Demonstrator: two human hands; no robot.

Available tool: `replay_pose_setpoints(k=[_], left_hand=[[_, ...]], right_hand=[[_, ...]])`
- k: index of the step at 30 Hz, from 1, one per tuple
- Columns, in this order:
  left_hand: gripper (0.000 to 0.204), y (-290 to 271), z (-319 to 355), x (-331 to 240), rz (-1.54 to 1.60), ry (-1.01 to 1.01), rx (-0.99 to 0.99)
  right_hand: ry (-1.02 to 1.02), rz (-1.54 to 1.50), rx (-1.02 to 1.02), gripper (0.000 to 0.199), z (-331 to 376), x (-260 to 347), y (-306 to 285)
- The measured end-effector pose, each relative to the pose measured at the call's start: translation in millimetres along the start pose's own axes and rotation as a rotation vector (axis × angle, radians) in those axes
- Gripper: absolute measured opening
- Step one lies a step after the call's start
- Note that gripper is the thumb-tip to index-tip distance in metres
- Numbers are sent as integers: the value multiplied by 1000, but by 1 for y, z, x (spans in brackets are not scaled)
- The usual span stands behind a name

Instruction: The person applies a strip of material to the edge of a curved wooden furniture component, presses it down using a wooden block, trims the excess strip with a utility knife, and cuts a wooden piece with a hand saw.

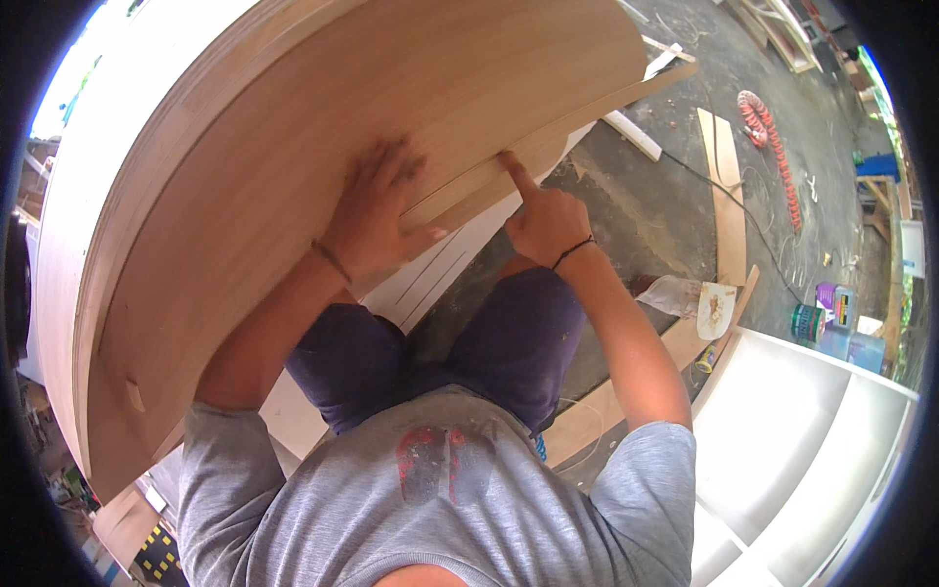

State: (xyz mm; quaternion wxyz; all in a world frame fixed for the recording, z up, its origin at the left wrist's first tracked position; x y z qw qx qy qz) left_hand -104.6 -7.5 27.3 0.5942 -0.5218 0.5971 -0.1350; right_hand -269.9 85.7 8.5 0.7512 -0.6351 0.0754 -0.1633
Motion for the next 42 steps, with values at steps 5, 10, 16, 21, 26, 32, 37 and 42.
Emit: replay_pose_setpoints(k=[5,10,16,21,26,32,37,42], left_hand=[[63,5,26,2,-127,-116,3],[62,7,24,2,-118,-100,-23],[68,-4,34,10,-97,-121,-1],[79,-34,85,17,-80,-252,22],[82,-47,109,24,-28,-260,-27],[80,-54,121,26,66,-225,-97],[60,-105,178,42,-78,-238,-335],[39,-227,379,141,-482,-586,-909]], right_hand=[[-107,9,79,79,12,32,12],[-215,-24,147,79,25,73,19],[-281,85,165,79,26,85,12],[-241,44,154,80,24,70,7],[-391,-12,98,79,39,117,27],[-543,31,87,81,52,167,40],[-486,85,100,83,41,136,28],[-573,61,90,82,66,192,48]])
Point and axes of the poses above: each hand's wrist, its own z-axis away from the middle knuckle, its own y-axis out of the palm, x = y × z, the point moved 7 cm from there along -z, towards the middle knuckle, and after that the axes turned 13 degrees about z, right-handed, at the moved point
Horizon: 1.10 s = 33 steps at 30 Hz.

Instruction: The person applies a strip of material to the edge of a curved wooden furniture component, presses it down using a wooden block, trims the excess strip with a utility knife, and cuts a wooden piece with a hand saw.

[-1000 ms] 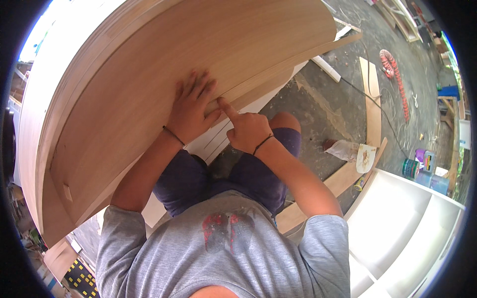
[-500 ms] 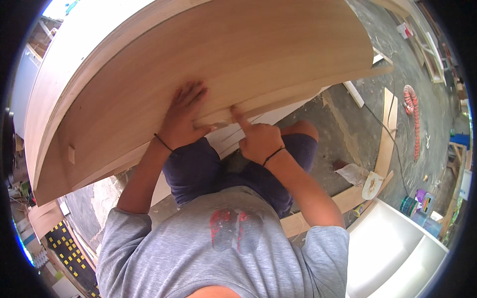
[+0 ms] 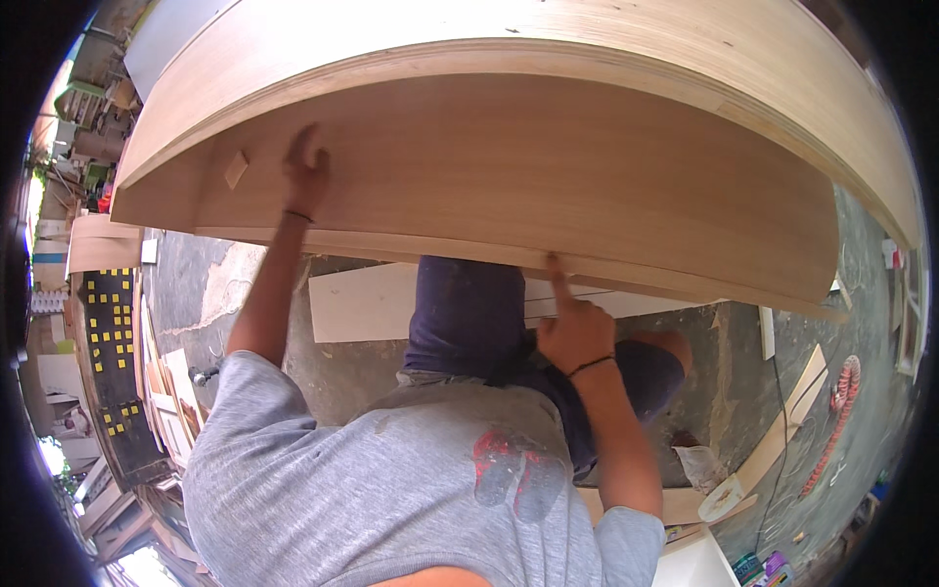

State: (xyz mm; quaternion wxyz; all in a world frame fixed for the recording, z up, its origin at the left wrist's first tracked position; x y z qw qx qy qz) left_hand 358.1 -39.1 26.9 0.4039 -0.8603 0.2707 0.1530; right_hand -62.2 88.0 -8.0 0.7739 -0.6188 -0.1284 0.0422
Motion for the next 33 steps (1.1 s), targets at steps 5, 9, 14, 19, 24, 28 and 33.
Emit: replay_pose_setpoints(k=[5,9,14,19,24,28,33], left_hand=[[72,-33,-5,162,-682,-471,92],[25,-112,10,282,-928,13,466],[62,-88,21,223,-793,-539,86],[67,-122,-12,264,-692,-856,89],[66,-95,-23,216,-866,-706,147],[61,-96,-23,238,-813,-696,282],[53,-52,-24,171,-212,-279,110]], right_hand=[[-61,-58,65,79,-10,12,-3],[-92,-254,-108,71,9,8,-30],[145,-330,-219,59,52,-56,-45],[290,-418,-363,48,87,-78,-32],[301,-362,-375,41,109,-79,-23],[271,-357,-406,36,108,-84,-23],[208,-369,-407,37,96,-79,-25]])
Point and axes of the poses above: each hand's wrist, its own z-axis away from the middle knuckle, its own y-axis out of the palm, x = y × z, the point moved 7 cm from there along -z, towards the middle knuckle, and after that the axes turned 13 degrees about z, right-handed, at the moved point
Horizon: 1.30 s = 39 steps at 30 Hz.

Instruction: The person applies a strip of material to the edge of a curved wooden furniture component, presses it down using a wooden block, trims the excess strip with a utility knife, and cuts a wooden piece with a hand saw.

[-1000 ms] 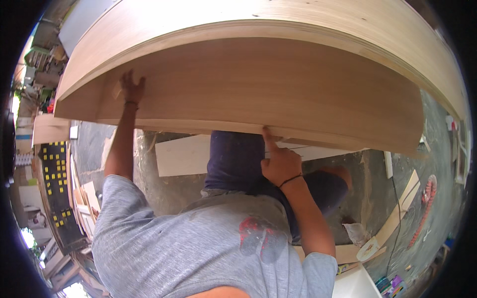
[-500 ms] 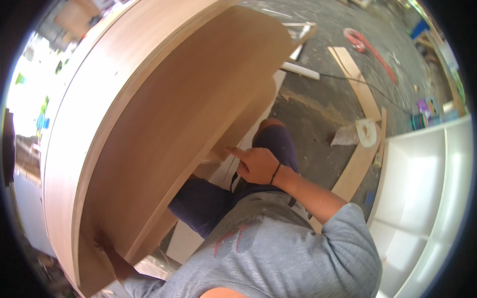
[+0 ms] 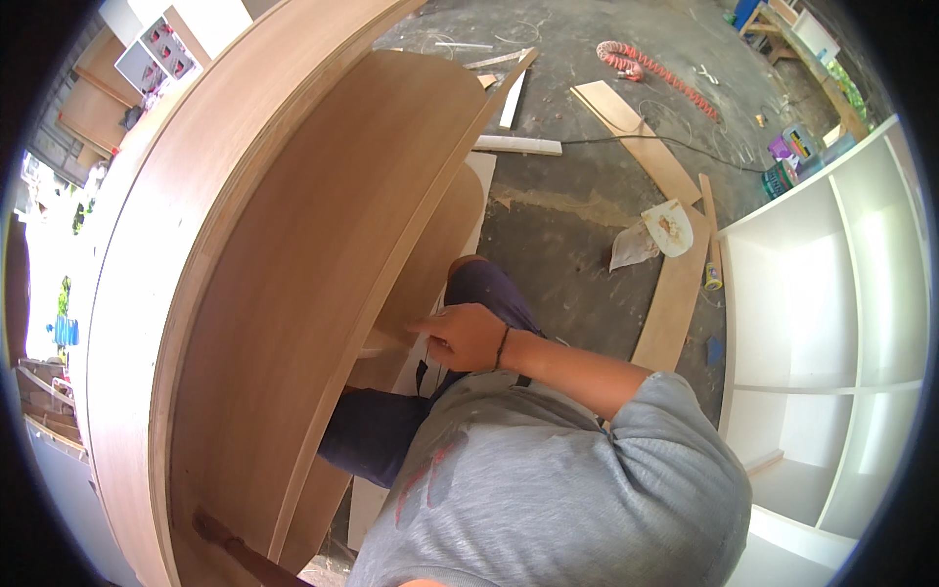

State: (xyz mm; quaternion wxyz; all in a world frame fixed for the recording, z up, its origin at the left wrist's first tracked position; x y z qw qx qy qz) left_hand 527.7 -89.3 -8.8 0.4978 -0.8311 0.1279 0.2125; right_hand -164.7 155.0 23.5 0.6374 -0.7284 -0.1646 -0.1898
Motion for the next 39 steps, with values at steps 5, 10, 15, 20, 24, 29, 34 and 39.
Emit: replay_pose_setpoints(k=[5,10,15,20,24,29,34,39], left_hand=[[50,48,151,-283,455,490,216],[49,122,275,-504,1428,-204,1045],[52,155,312,-539,1555,-441,1365],[43,206,325,-492,1952,-1241,1192],[40,226,310,-484,2075,-1193,892],[39,220,295,-483,2096,-1103,775],[39,218,292,-484,2071,-1112,778],[38,218,293,-484,2067,-1128,773]], right_hand=[[-186,-216,-223,52,-31,60,-13],[-236,-215,-245,59,-32,55,-14],[99,-166,-102,48,-25,-28,-42],[311,358,-412,22,-50,-161,-144],[290,796,-281,25,-85,-251,-181],[188,955,-115,25,-115,-262,-172],[186,1022,-24,19,-120,-264,-161],[143,1103,123,21,-132,-265,-148]])
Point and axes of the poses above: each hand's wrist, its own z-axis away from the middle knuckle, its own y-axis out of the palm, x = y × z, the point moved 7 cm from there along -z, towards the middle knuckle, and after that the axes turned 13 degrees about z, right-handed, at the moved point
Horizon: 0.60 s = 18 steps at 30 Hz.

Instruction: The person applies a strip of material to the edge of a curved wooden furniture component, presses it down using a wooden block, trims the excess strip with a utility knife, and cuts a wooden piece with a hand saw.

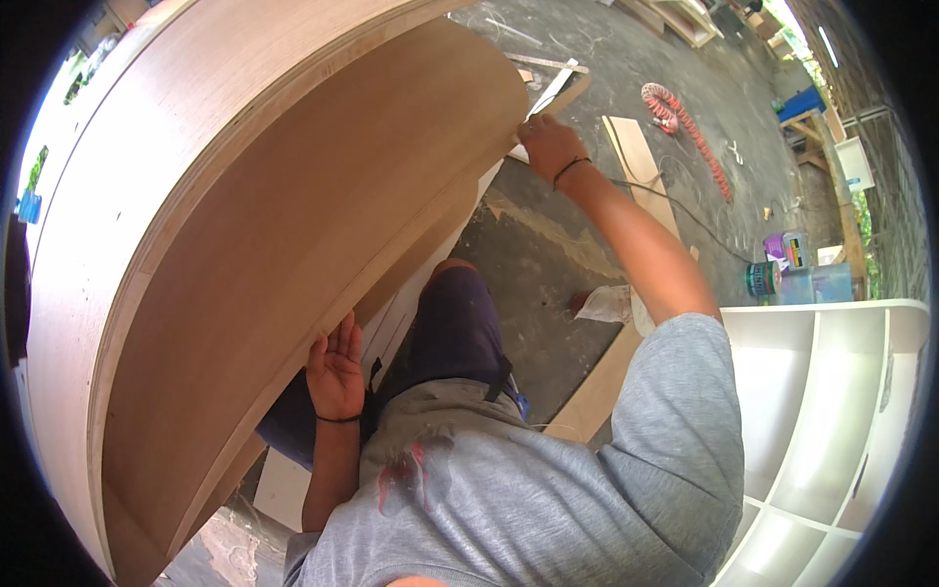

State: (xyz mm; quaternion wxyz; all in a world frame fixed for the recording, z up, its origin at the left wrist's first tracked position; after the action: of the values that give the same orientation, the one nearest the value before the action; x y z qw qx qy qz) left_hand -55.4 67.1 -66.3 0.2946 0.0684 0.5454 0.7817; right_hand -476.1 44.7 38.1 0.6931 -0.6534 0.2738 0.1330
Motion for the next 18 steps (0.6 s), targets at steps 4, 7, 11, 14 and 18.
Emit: replay_pose_setpoints(k=[4,7,11,14,18], left_hand=[[37,5,0,2,-4,2,-16],[39,2,-1,-2,-12,21,-5],[39,3,2,-3,20,-4,-6],[39,2,-1,0,34,-9,-10],[38,2,0,-2,43,-13,-3]], right_hand=[[-31,-35,-114,17,13,20,-15],[-68,-47,-96,18,14,32,-25],[3,-17,-65,18,9,11,-22],[91,30,-56,17,3,-7,-7],[59,12,-78,16,5,-3,-6]])
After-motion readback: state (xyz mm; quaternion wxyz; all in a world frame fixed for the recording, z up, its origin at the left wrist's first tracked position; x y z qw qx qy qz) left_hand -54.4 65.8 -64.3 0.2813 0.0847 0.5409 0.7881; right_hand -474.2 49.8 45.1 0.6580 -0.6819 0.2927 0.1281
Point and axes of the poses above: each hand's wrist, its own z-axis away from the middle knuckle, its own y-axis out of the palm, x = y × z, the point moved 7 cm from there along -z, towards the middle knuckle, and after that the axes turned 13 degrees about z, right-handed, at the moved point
